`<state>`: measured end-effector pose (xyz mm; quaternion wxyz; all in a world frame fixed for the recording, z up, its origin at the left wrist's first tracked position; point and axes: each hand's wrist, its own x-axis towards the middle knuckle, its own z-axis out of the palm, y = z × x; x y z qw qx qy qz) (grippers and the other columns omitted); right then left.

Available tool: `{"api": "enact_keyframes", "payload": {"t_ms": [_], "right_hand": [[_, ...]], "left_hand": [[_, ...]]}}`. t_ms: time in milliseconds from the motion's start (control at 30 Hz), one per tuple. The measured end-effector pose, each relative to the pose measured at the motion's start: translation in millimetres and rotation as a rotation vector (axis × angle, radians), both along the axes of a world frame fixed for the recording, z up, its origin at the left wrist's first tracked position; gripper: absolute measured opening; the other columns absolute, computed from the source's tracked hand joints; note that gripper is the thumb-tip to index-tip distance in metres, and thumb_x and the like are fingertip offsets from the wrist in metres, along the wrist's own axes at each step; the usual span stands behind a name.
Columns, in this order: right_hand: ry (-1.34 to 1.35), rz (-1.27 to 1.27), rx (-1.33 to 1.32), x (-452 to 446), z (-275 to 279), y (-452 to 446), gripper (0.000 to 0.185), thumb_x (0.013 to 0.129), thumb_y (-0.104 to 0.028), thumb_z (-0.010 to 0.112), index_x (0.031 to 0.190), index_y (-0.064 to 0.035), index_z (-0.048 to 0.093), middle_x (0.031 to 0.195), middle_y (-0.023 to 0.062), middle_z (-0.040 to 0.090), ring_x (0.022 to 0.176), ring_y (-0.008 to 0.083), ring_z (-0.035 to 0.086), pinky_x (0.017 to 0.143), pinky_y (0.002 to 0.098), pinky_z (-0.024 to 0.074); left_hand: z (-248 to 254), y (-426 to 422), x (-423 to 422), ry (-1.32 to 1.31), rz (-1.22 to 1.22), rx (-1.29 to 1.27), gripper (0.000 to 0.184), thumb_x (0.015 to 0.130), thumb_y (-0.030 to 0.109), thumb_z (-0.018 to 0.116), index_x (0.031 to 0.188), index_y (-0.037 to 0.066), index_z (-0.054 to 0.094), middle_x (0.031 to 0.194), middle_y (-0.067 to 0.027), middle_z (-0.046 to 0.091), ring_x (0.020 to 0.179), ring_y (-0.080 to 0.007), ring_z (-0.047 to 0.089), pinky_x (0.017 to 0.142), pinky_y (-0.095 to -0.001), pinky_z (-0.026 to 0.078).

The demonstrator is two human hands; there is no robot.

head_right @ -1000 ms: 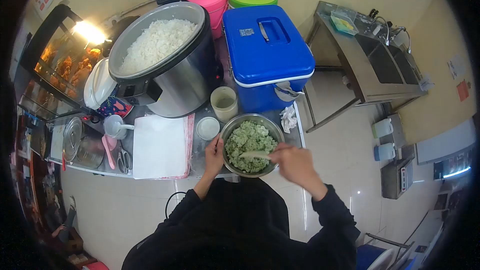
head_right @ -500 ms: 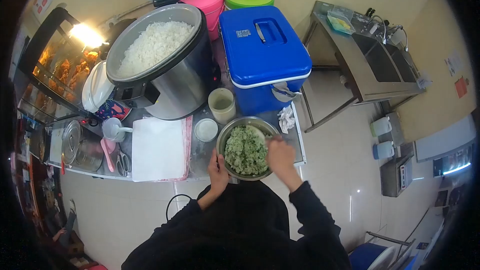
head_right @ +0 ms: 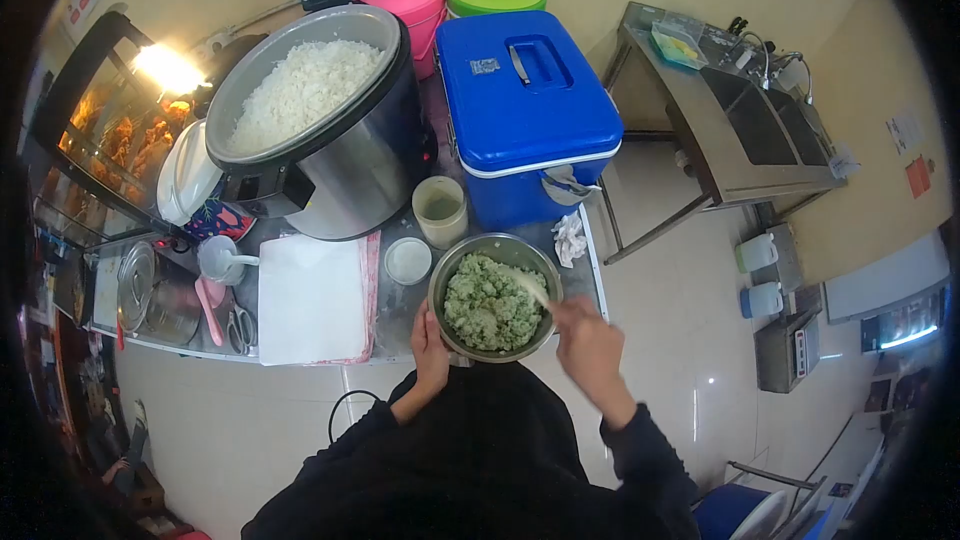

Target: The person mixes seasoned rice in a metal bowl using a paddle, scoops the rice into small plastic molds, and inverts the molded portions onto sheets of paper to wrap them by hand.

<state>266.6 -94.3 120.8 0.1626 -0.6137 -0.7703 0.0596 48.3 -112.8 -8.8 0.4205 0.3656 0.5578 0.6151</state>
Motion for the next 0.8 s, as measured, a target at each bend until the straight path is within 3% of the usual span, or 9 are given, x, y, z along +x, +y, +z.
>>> {"api": "enact_keyframes", "payload": {"t_ms": [67,167,267,367,500,567,667,800], "right_hand": [[-0.01,-0.01,-0.005,5,-18,38,0.021,0.085,-0.011,0.059,0.099,-0.0183,0.074,0.092,0.0052,0.067,0.074,0.0303,0.067,0.059,0.0435,0.052],[-0.104,0.091,-0.208,3,-58,102,0.018,0.089,-0.019,0.061,0.101,-0.0171,0.074,0.091,0.008,0.07,0.083,0.0317,0.068,0.07,0.0437,0.0522],[0.047,0.394,-0.394,-6,-69,147,0.019,0.09,-0.02,0.062,0.104,-0.0176,0.075,0.094,0.0111,0.071,0.089,0.0321,0.067,0.078,0.0433,0.0517],[0.156,0.471,-0.659,-11,-70,158,0.019,0.09,-0.02,0.063,0.104,-0.0186,0.076,0.102,0.0121,0.072,0.092,0.0325,0.066,0.081,0.042,0.0515],[0.181,0.557,-0.386,6,-46,102,0.028,0.087,-0.011,0.061,0.11,-0.0202,0.073,0.106,0.0025,0.067,0.089,0.029,0.067,0.075,0.0418,0.0524],[0.015,0.571,-0.287,16,-41,70,0.035,0.084,-0.007,0.06,0.112,-0.0229,0.072,0.106,-0.0023,0.065,0.081,0.0244,0.068,0.065,0.0407,0.0524],[-0.152,0.506,-0.222,34,-31,33,0.037,0.082,-0.005,0.059,0.11,-0.0234,0.073,0.105,-0.0054,0.065,0.074,0.0219,0.068,0.058,0.0392,0.051],[-0.096,0.449,-0.159,42,2,35,0.036,0.079,-0.005,0.06,0.107,-0.0226,0.074,0.101,-0.0065,0.065,0.072,0.0192,0.068,0.058,0.0373,0.0516]], "left_hand": [[-7,-7,-1,0.004,-0.031,0.008,0.039,0.106,0.017,0.041,0.137,-0.005,0.045,0.129,-0.0185,0.057,0.119,-0.0217,0.053,0.101,-0.0322,0.041],[-13,-1,-18,0.247,-0.126,0.058,0.039,0.104,0.016,0.045,0.135,-0.007,0.047,0.126,-0.0192,0.059,0.118,-0.0212,0.055,0.1,-0.0315,0.041],[-22,26,-39,0.202,-0.201,0.002,0.037,0.103,0.017,0.047,0.129,-0.009,0.053,0.12,-0.0192,0.064,0.113,-0.0218,0.058,0.099,-0.0314,0.042],[-31,59,-46,0.187,-0.183,-0.005,0.034,0.103,0.015,0.048,0.124,-0.009,0.057,0.114,-0.0183,0.066,0.107,-0.0208,0.061,0.097,-0.0309,0.044],[-25,83,-50,0.13,-0.254,-0.01,0.032,0.103,0.016,0.049,0.122,-0.007,0.061,0.111,-0.013,0.069,0.101,-0.0153,0.059,0.092,-0.0289,0.044],[-29,91,-52,0.131,-0.25,-0.041,0.033,0.103,0.018,0.051,0.123,-0.006,0.062,0.109,-0.0089,0.069,0.099,-0.0131,0.059,0.091,-0.0277,0.045],[-34,98,-54,0.116,-0.248,-0.053,0.033,0.103,0.02,0.052,0.121,-0.005,0.064,0.106,-0.0056,0.069,0.096,-0.0112,0.059,0.089,-0.0268,0.046],[-36,102,-58,-0.016,-0.256,-0.135,0.035,0.103,0.022,0.053,0.126,-0.003,0.062,0.106,-0.005,0.069,0.093,-0.0108,0.06,0.083,-0.0263,0.049]]}}
